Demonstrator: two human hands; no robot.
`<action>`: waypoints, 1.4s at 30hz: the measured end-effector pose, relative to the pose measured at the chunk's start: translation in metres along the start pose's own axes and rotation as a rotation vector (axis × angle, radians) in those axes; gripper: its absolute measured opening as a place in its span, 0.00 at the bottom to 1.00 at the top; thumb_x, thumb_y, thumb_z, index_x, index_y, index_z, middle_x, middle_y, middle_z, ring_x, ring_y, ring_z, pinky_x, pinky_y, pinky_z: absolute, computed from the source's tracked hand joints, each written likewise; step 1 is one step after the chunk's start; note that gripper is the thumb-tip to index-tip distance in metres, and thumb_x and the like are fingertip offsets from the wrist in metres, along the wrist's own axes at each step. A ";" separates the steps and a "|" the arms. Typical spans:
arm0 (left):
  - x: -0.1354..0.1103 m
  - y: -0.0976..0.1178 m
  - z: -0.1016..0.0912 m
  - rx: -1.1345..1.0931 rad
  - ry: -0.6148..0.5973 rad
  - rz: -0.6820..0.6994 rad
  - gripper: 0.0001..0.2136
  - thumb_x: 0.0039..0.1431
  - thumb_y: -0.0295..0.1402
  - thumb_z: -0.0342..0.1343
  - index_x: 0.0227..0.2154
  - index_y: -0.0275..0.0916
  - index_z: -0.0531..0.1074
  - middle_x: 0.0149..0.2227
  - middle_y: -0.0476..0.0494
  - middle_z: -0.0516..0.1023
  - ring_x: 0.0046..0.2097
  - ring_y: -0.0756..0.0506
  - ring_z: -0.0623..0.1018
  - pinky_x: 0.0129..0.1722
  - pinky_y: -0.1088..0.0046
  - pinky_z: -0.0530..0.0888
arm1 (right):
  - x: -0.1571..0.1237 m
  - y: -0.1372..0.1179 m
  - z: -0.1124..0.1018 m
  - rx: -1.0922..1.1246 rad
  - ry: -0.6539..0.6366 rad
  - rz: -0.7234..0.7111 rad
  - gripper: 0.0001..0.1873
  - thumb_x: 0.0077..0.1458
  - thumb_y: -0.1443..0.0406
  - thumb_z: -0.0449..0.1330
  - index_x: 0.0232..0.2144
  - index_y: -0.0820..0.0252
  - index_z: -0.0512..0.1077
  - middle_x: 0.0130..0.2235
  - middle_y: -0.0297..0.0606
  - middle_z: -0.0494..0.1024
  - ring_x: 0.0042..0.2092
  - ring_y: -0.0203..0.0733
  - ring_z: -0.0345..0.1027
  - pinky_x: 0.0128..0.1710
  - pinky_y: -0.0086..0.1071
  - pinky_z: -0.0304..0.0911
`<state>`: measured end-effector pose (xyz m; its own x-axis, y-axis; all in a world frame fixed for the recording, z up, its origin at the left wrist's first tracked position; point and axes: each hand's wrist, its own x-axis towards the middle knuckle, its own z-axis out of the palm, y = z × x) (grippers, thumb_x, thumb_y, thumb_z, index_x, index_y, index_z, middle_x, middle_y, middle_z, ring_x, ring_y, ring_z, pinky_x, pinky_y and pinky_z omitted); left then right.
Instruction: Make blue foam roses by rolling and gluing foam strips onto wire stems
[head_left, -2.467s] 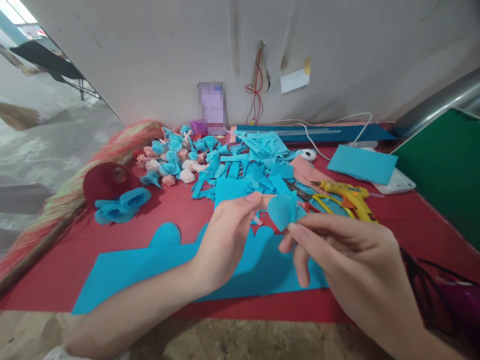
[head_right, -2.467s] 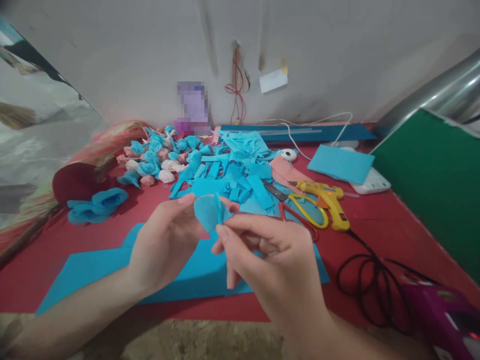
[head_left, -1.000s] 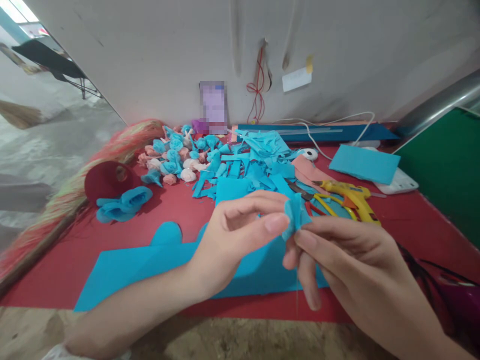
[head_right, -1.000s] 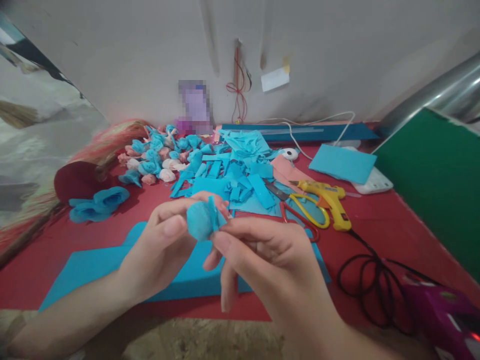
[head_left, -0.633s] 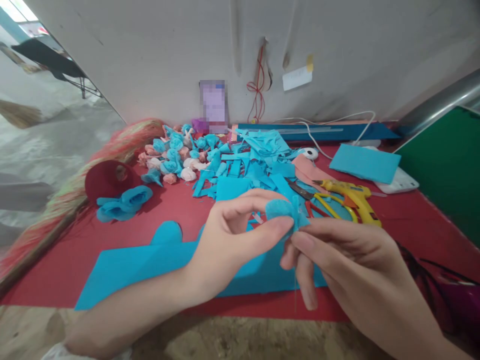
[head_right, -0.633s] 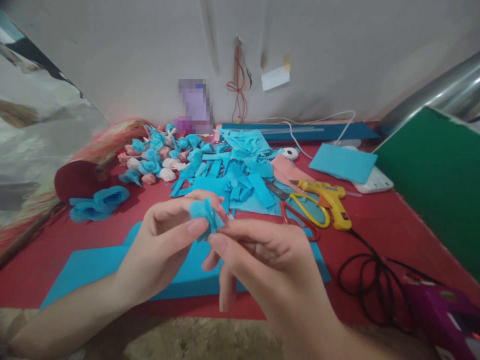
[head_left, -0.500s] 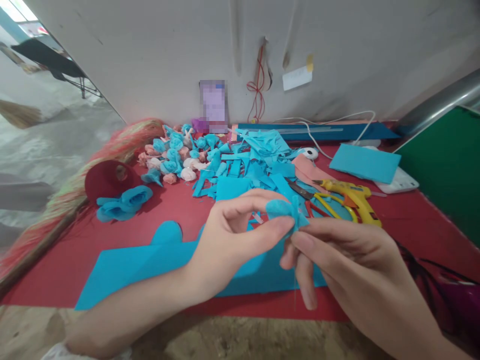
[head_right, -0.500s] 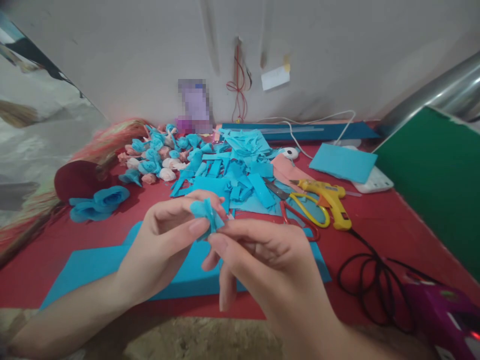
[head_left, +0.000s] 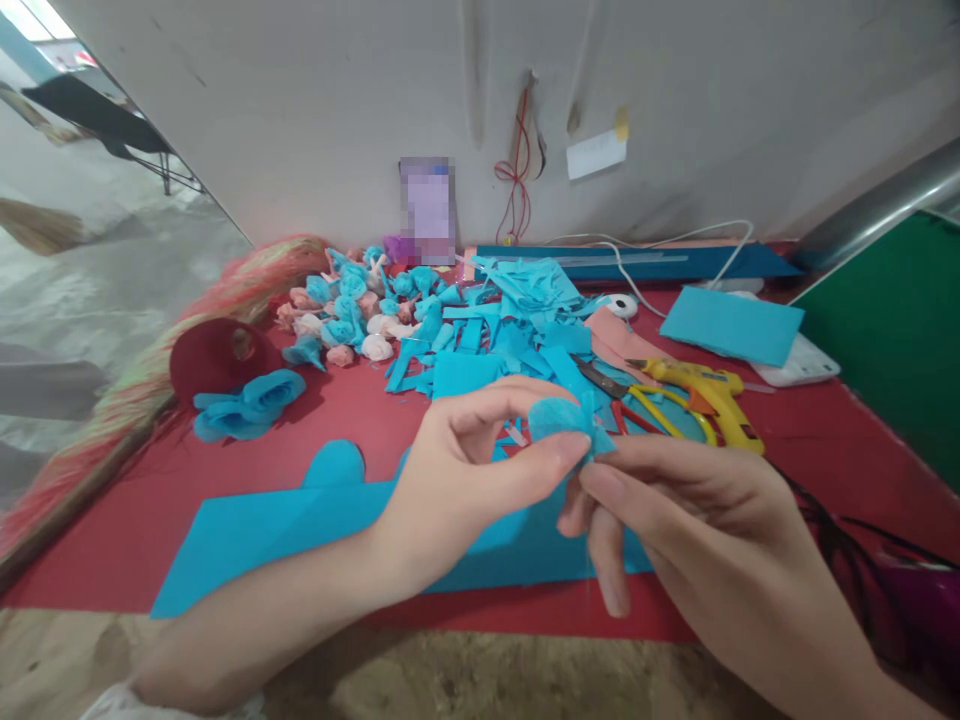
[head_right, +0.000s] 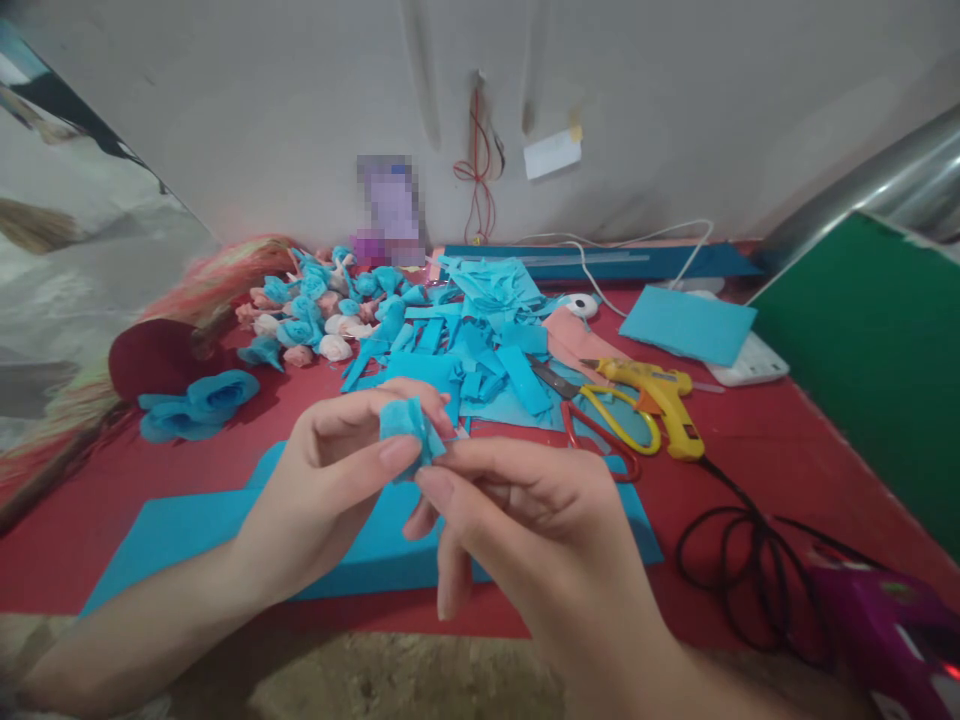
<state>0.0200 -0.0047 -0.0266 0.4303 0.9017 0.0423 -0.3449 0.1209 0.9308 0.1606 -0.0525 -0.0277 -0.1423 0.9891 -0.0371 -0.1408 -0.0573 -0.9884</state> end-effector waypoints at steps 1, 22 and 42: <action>0.000 0.000 0.000 0.002 -0.004 -0.001 0.04 0.49 0.29 0.61 0.21 0.38 0.75 0.30 0.50 0.71 0.32 0.53 0.70 0.33 0.77 0.69 | -0.001 0.000 0.000 -0.014 0.000 -0.006 0.09 0.55 0.62 0.59 0.24 0.54 0.75 0.17 0.26 0.74 0.17 0.28 0.67 0.25 0.22 0.66; 0.001 0.001 -0.002 0.112 0.002 0.036 0.04 0.48 0.30 0.61 0.20 0.40 0.76 0.29 0.47 0.71 0.36 0.48 0.70 0.35 0.74 0.68 | 0.000 -0.004 -0.001 -0.144 0.041 -0.063 0.09 0.56 0.63 0.58 0.24 0.55 0.74 0.14 0.26 0.71 0.19 0.32 0.69 0.22 0.23 0.66; 0.002 0.000 -0.003 0.050 -0.040 -0.022 0.05 0.49 0.32 0.62 0.22 0.39 0.73 0.30 0.49 0.70 0.31 0.51 0.69 0.27 0.77 0.67 | 0.000 -0.006 0.002 -0.262 0.059 -0.095 0.08 0.55 0.64 0.57 0.26 0.56 0.74 0.14 0.27 0.70 0.19 0.33 0.68 0.21 0.23 0.68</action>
<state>0.0185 -0.0021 -0.0279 0.4707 0.8816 0.0353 -0.2937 0.1188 0.9485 0.1593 -0.0522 -0.0212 -0.0824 0.9950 0.0568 0.1083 0.0656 -0.9919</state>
